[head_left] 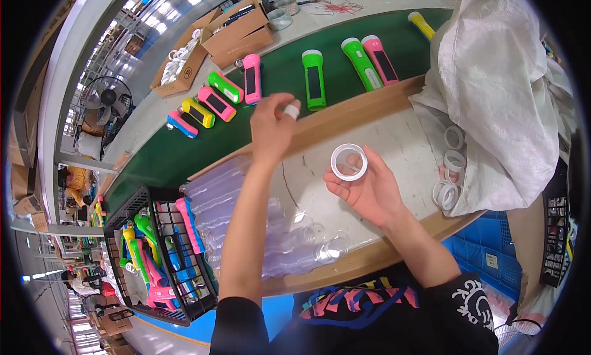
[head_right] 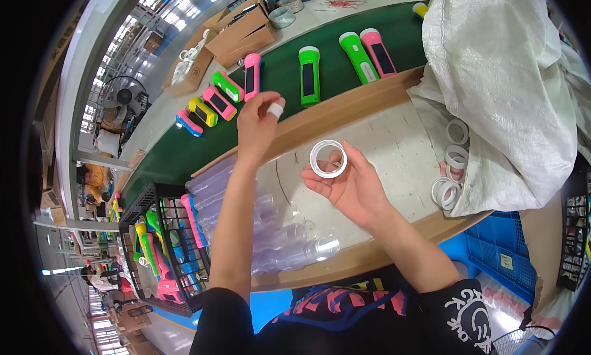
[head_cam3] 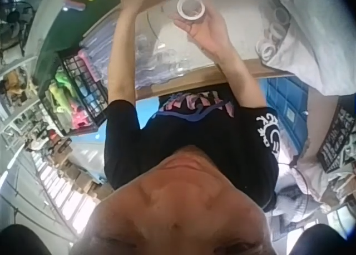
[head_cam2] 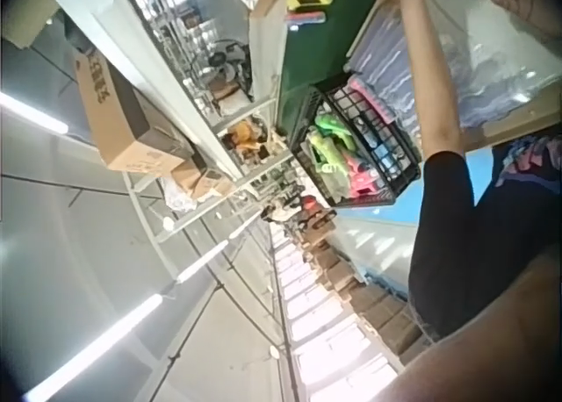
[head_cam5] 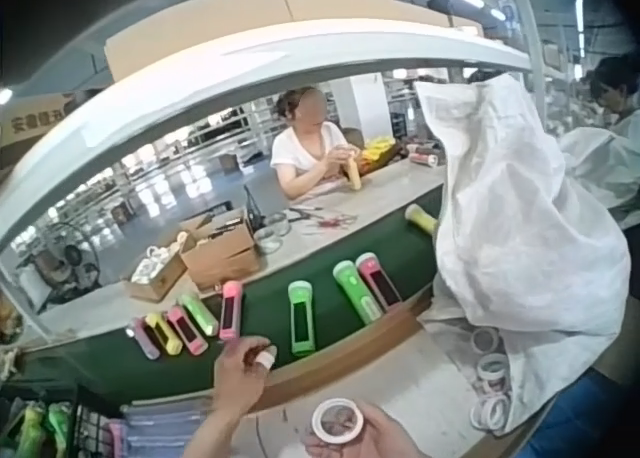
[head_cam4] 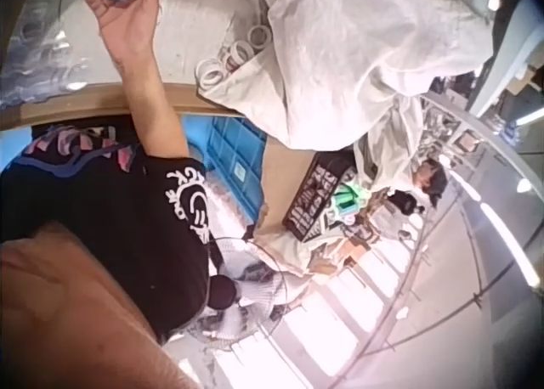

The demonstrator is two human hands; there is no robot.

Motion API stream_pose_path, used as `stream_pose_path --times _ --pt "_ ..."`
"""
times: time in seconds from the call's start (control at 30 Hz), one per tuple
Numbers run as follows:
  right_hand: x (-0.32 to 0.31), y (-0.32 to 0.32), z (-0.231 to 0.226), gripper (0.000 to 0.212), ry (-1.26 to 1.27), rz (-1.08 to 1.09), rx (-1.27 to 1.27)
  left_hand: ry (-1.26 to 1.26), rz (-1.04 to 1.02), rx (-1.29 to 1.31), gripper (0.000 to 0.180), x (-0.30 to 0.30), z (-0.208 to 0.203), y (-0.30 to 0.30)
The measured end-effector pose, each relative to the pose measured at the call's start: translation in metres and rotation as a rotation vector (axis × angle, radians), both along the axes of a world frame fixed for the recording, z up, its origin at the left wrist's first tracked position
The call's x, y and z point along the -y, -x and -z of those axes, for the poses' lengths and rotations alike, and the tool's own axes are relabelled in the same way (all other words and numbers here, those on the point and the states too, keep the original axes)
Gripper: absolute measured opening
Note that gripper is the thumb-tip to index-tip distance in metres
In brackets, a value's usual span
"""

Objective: Assembling colorful plastic flashlights by attaching reflectors, lenses, and caps on a factory production line.

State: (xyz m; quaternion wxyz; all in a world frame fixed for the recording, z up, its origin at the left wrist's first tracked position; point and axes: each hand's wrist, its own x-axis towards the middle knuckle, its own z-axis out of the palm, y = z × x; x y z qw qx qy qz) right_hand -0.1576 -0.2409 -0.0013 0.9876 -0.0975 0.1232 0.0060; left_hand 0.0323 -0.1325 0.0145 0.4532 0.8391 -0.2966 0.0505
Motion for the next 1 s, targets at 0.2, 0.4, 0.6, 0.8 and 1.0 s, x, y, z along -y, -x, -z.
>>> stream_pose_path --times 0.2,0.4,0.6,0.8,1.0 --pt "0.005 -0.006 0.003 0.034 0.042 0.044 -0.008 -0.339 0.005 -0.143 0.081 0.071 0.032 -0.052" --pt "0.002 -0.003 -0.002 0.039 0.136 0.043 -0.038 -0.286 0.18 -0.08 0.087 0.074 0.063 -0.094" --pt "0.01 0.001 -0.004 0.042 0.085 -0.005 -0.009 0.602 0.766 -1.342 0.071 0.029 0.004 -0.043" --pt "0.004 0.004 -0.004 0.041 0.051 -0.05 -0.037 0.861 1.095 -1.518 0.069 0.001 0.012 -0.018" --pt "0.007 0.001 0.008 0.026 0.184 -0.054 -0.11 0.843 0.819 -1.436 0.07 -0.013 0.003 0.0"
